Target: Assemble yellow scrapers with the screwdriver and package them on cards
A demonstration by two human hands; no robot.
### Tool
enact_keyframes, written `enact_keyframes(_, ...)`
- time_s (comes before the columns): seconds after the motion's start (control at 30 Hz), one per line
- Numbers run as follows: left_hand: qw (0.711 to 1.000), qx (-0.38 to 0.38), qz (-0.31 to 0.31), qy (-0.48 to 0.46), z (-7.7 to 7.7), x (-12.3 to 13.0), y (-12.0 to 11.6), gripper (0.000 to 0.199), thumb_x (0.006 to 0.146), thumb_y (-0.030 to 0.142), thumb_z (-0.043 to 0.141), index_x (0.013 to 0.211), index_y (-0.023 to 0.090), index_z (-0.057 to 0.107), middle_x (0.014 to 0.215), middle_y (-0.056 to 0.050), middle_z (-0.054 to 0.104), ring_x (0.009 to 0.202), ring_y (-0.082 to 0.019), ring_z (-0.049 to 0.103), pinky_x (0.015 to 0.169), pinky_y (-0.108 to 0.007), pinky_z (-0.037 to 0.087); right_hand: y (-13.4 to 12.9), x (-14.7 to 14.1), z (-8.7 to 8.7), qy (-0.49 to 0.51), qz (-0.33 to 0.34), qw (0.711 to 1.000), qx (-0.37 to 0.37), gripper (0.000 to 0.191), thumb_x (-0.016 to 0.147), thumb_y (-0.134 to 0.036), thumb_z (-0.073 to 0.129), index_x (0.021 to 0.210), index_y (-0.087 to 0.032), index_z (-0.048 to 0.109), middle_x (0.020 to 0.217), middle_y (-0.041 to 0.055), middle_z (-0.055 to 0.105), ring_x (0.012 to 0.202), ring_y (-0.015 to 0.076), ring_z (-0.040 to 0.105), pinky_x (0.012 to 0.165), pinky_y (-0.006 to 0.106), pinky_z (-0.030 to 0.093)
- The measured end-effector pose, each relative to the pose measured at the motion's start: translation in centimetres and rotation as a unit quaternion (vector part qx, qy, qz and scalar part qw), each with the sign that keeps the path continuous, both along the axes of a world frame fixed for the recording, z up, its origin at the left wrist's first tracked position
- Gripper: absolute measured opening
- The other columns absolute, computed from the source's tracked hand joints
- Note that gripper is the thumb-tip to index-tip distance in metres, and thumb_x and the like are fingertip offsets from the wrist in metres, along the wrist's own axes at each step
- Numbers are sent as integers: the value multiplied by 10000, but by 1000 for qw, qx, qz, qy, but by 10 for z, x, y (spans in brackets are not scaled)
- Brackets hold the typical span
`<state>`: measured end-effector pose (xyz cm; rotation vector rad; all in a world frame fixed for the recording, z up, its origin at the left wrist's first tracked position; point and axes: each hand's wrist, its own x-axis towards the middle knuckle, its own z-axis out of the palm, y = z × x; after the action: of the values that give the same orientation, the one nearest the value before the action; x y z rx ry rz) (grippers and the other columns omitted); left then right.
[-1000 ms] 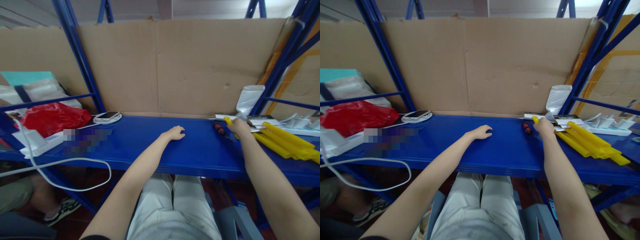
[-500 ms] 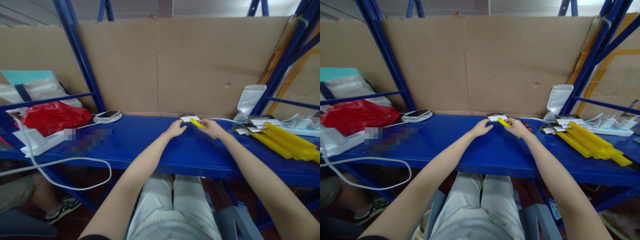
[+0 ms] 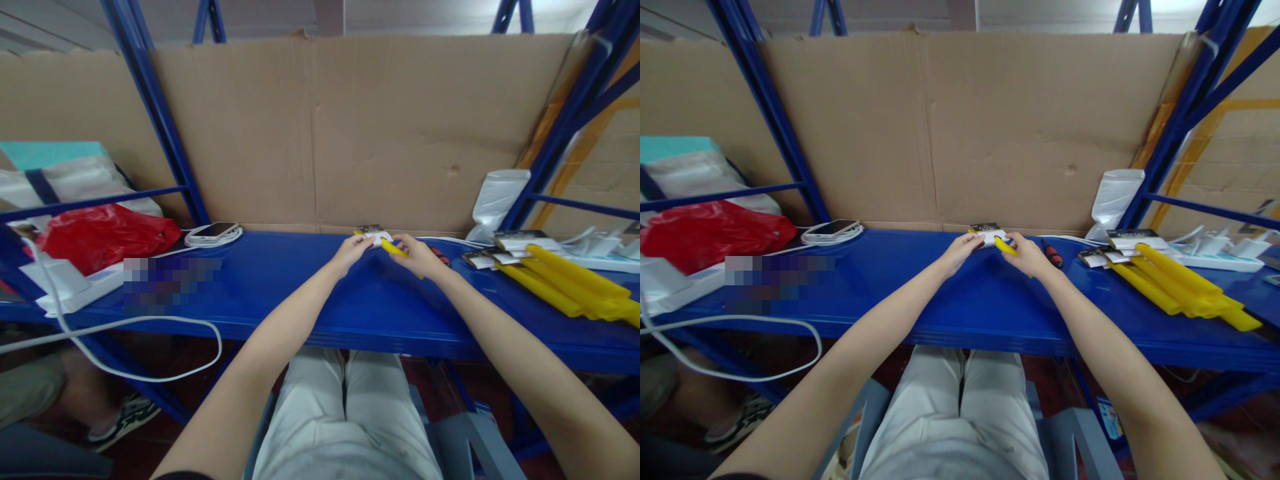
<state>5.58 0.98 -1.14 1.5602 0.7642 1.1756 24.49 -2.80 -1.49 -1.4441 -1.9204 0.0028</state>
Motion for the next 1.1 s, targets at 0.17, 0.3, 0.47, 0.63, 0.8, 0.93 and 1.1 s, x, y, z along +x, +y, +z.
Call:
enact_keyframes(0.17,994,-76,-42,-62,0,5,-3,147,831,162,579,936,135,678,1084,-90,700,1012,-174,638,968,-323,441,-2,-8,-2,9,40,999,5,470,743,-271,596,1200,-188,526,879,57,671,689,159,610,617,255,463)
enact_keyframes(0.3,995,-64,-43,-63,-1,4,-5,269,830,152,579,1088,174,647,1176,-73,670,1066,-186,624,969,-327,451,-6,-13,-1,14,62,998,8,480,740,-243,587,1212,-210,509,887,52,674,711,169,621,657,274,475)
enact_keyframes(0.47,994,-82,-70,-16,-4,3,-5,239,816,169,589,1039,160,674,1121,-73,697,1031,-192,639,962,-344,450,-6,-15,-2,32,72,997,3,504,722,-252,609,1209,-199,494,886,53,667,690,166,618,645,274,475)
enact_keyframes(0.63,992,-107,-27,-54,-6,4,4,199,812,115,527,930,129,686,1011,-82,726,945,-186,663,926,-333,467,-3,-16,0,170,68,982,-39,513,741,-357,630,1196,-180,472,736,13,643,589,147,584,554,255,459)
enact_keyframes(0.8,989,-88,19,-114,-4,4,10,197,786,97,505,881,124,675,971,-61,731,960,-187,659,918,-317,475,-10,-12,17,321,18,937,-137,362,832,-389,570,1113,-175,491,552,-33,566,427,105,484,415,206,369)
enact_keyframes(0.93,983,-97,30,-150,-1,2,10,253,779,111,497,967,128,664,965,-66,733,986,-204,658,911,-341,488,-19,-8,25,346,28,918,-192,236,867,-403,536,794,-178,539,518,-13,547,413,85,469,403,193,361)
enact_keyframes(1.1,974,-122,28,-191,5,-3,7,255,806,102,476,1010,115,630,988,-83,728,977,-189,666,896,-322,497,-21,-11,23,358,63,911,-196,223,823,-373,602,728,-178,551,513,-18,543,410,79,460,404,195,359)
